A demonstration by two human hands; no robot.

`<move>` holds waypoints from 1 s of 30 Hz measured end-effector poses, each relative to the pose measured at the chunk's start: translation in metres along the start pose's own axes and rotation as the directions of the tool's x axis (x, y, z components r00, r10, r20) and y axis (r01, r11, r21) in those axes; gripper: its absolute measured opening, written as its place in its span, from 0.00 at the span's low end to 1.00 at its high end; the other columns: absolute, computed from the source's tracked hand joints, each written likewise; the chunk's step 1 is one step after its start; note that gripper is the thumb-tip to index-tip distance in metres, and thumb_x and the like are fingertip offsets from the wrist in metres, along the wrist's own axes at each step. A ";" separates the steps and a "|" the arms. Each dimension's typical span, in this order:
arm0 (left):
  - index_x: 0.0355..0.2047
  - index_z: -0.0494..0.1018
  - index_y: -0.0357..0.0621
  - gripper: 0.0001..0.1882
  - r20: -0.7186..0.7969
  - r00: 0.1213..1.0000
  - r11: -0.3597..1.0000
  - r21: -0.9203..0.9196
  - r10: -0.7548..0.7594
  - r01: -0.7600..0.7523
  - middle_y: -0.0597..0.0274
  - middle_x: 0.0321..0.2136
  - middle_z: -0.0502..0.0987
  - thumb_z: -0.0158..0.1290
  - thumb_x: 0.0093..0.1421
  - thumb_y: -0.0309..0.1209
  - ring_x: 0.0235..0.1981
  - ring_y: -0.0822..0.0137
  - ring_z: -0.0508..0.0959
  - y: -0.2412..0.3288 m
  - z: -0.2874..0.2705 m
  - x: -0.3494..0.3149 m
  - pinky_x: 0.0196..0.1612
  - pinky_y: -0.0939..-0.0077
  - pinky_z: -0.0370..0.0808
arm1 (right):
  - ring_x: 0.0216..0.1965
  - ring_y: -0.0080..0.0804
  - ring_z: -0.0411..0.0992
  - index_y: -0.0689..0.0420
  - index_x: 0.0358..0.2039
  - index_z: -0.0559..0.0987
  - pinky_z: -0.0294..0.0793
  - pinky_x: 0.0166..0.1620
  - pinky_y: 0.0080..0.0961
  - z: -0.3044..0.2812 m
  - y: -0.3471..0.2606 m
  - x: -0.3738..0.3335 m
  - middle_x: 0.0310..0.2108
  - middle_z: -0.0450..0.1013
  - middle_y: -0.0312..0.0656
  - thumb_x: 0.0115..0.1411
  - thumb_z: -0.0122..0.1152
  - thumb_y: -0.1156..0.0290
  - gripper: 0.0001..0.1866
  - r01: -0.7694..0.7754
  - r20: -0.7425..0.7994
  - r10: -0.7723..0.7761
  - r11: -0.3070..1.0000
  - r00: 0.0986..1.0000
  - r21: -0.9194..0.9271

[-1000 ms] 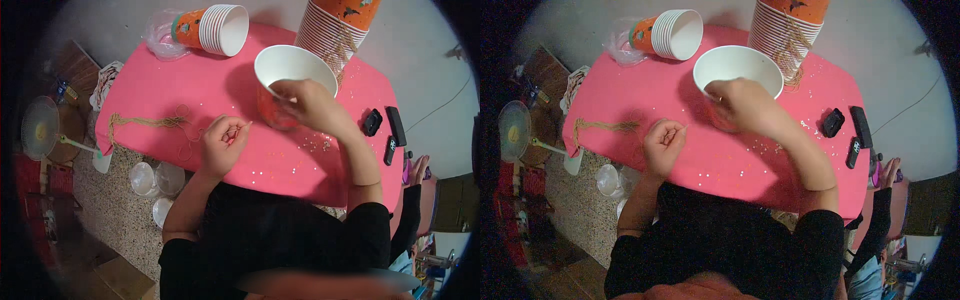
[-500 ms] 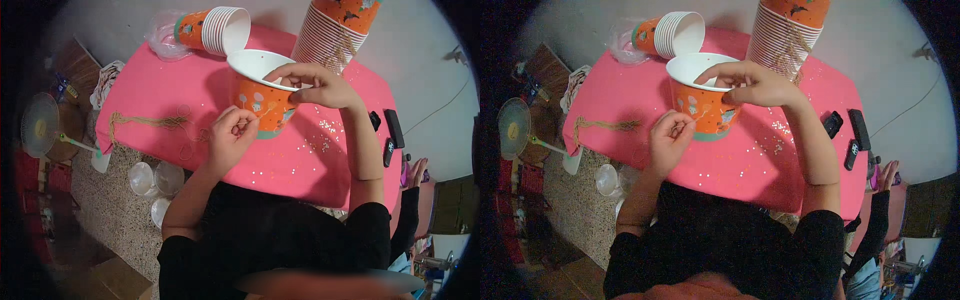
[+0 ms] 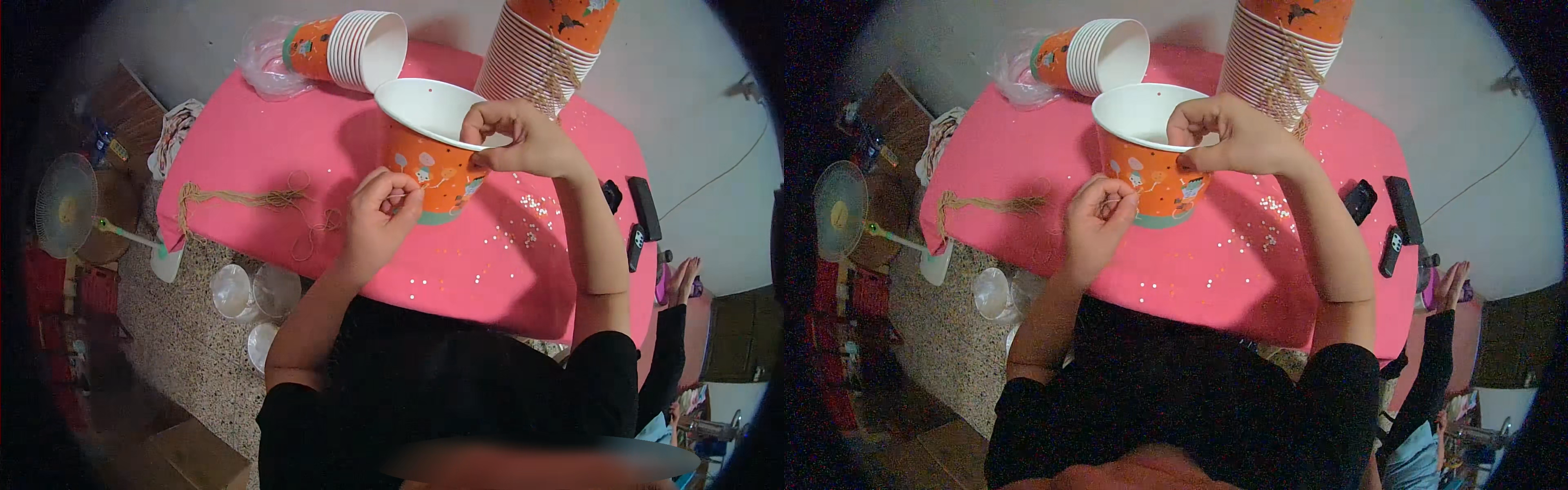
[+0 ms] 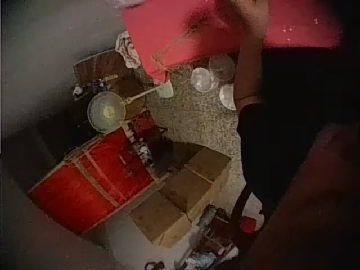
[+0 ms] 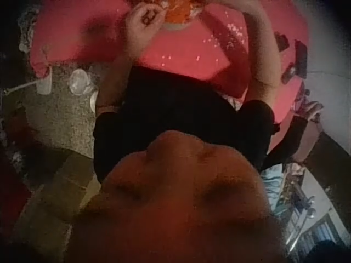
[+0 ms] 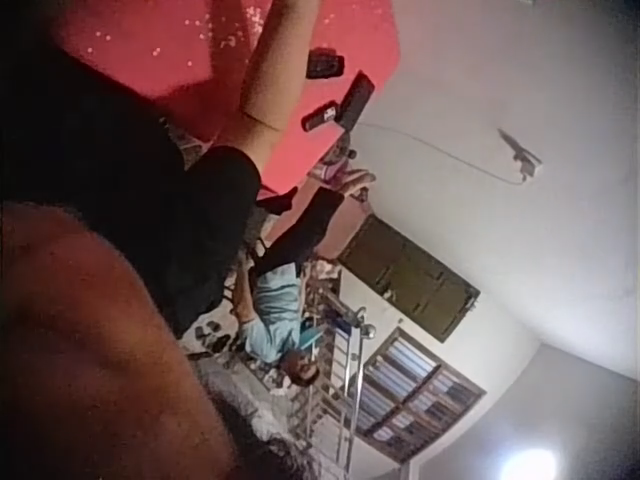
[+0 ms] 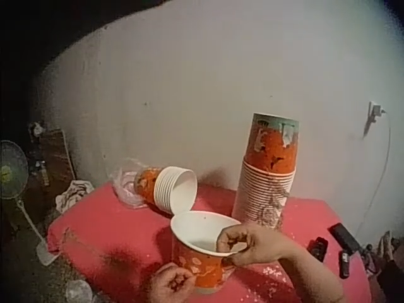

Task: Attaching strings to paper buckets for assembly.

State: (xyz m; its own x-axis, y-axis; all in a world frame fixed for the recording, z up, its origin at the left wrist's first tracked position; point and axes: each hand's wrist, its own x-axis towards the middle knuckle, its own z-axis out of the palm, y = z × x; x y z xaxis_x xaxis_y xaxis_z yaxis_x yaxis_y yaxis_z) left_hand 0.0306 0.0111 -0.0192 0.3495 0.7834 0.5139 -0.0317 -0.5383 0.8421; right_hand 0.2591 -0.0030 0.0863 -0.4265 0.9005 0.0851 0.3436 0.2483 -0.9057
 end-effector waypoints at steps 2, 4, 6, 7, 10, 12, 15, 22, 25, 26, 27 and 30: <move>0.26 0.71 0.38 0.05 0.012 1.000 0.999 0.030 -0.020 0.020 0.69 0.21 0.65 0.56 0.54 0.18 0.20 0.82 0.63 0.001 0.001 0.001 0.21 0.85 0.60 | 0.33 0.16 0.70 0.62 0.28 0.74 0.73 0.41 0.17 -0.001 0.003 0.000 0.26 0.71 0.31 0.45 0.56 0.85 0.08 0.001 0.000 -0.001 1.000 1.000 -0.028; 0.27 0.71 0.38 0.04 0.017 1.000 0.999 0.037 -0.017 0.016 0.70 0.22 0.64 0.56 0.54 0.19 0.21 0.82 0.62 0.003 0.000 0.002 0.23 0.85 0.60 | 0.33 0.16 0.69 0.63 0.27 0.74 0.72 0.42 0.18 -0.001 0.001 0.000 0.26 0.71 0.31 0.44 0.56 0.85 0.08 -0.011 0.019 0.011 1.000 1.000 -0.027; 0.27 0.71 0.38 0.04 0.023 1.000 0.999 0.043 -0.015 0.014 0.72 0.22 0.62 0.55 0.55 0.20 0.22 0.82 0.61 0.002 0.000 0.002 0.24 0.85 0.59 | 0.33 0.16 0.69 0.63 0.27 0.75 0.72 0.42 0.19 -0.002 0.002 -0.001 0.26 0.71 0.31 0.43 0.56 0.85 0.08 -0.023 0.038 0.024 0.999 0.999 -0.025; 0.27 0.71 0.38 0.04 0.023 1.000 0.998 0.062 0.001 -0.003 0.71 0.22 0.63 0.56 0.54 0.19 0.21 0.81 0.61 -0.001 0.000 0.002 0.23 0.85 0.59 | 0.32 0.17 0.68 0.63 0.27 0.75 0.71 0.43 0.19 -0.002 0.004 0.000 0.26 0.71 0.31 0.43 0.56 0.85 0.08 -0.003 0.054 0.006 0.999 0.999 -0.044; 0.26 0.71 0.39 0.05 0.010 0.999 0.997 0.069 0.031 -0.032 0.70 0.22 0.64 0.57 0.53 0.19 0.21 0.81 0.62 -0.008 0.002 0.003 0.22 0.84 0.59 | 0.32 0.17 0.68 0.63 0.27 0.75 0.70 0.45 0.20 -0.003 0.009 0.002 0.26 0.70 0.30 0.42 0.55 0.85 0.08 0.028 0.075 -0.022 0.997 0.997 -0.074; 0.26 0.71 0.39 0.05 -0.004 0.999 0.997 0.058 0.044 -0.044 0.70 0.22 0.64 0.57 0.53 0.19 0.21 0.81 0.62 -0.010 0.002 0.004 0.22 0.84 0.59 | 0.32 0.17 0.68 0.63 0.27 0.75 0.69 0.45 0.19 -0.003 0.011 0.002 0.25 0.70 0.30 0.42 0.55 0.85 0.08 0.036 0.079 -0.029 0.996 0.996 -0.086; 0.26 0.71 0.39 0.05 -0.011 0.998 0.996 0.063 0.066 -0.065 0.70 0.22 0.64 0.57 0.53 0.20 0.21 0.81 0.62 -0.011 0.002 0.004 0.22 0.84 0.59 | 0.32 0.17 0.68 0.62 0.26 0.75 0.69 0.46 0.19 -0.003 0.011 0.001 0.25 0.70 0.30 0.42 0.55 0.84 0.08 -0.011 0.066 0.017 0.995 0.998 -0.095; 0.26 0.71 0.39 0.06 -0.012 0.998 0.993 0.099 0.067 -0.065 0.69 0.22 0.65 0.58 0.53 0.20 0.20 0.81 0.62 -0.015 0.003 0.004 0.21 0.83 0.60 | 0.30 0.14 0.65 0.62 0.25 0.74 0.68 0.40 0.15 0.000 0.009 0.002 0.25 0.70 0.28 0.40 0.53 0.84 0.08 0.056 0.094 -0.045 0.992 0.995 -0.116; 0.25 0.71 0.39 0.06 -0.030 0.998 0.994 0.096 0.062 -0.059 0.69 0.21 0.65 0.58 0.53 0.20 0.20 0.80 0.62 -0.018 0.004 0.003 0.21 0.83 0.59 | 0.30 0.14 0.64 0.61 0.25 0.73 0.66 0.36 0.14 0.002 0.009 0.003 0.24 0.69 0.28 0.39 0.53 0.84 0.09 0.042 0.093 -0.025 0.982 0.995 -0.182; 0.25 0.71 0.39 0.06 -0.044 0.997 0.995 0.087 0.060 -0.056 0.69 0.21 0.64 0.58 0.53 0.20 0.20 0.80 0.62 -0.018 0.005 0.003 0.21 0.83 0.59 | 0.29 0.13 0.63 0.61 0.25 0.73 0.65 0.34 0.14 0.004 0.009 0.003 0.24 0.69 0.27 0.39 0.53 0.84 0.09 0.028 0.091 -0.010 0.979 0.996 -0.201; 0.25 0.71 0.39 0.06 -0.045 0.997 0.995 0.087 0.059 -0.055 0.69 0.21 0.64 0.58 0.53 0.20 0.20 0.80 0.62 -0.019 0.005 0.003 0.21 0.83 0.59 | 0.29 0.13 0.63 0.61 0.25 0.73 0.65 0.34 0.14 0.006 0.009 0.003 0.24 0.69 0.27 0.39 0.53 0.84 0.09 0.027 0.091 -0.009 0.979 0.996 -0.201; 0.25 0.71 0.39 0.06 -0.048 0.998 0.996 0.079 0.035 -0.032 0.69 0.21 0.64 0.58 0.52 0.20 0.19 0.80 0.62 -0.022 0.006 0.004 0.21 0.83 0.59 | 0.28 0.14 0.63 0.61 0.24 0.72 0.65 0.33 0.14 0.013 0.012 0.004 0.24 0.68 0.28 0.40 0.53 0.83 0.08 0.026 0.037 -0.017 0.966 0.999 -0.259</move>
State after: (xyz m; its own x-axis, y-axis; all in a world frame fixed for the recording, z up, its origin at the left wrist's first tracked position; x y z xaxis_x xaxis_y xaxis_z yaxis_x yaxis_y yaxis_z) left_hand 0.0381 0.0240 -0.0367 0.3024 0.7779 0.5508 0.0318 -0.5858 0.8099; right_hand 0.2507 -0.0014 0.0705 -0.4627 0.8825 0.0849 0.5376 0.3554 -0.7647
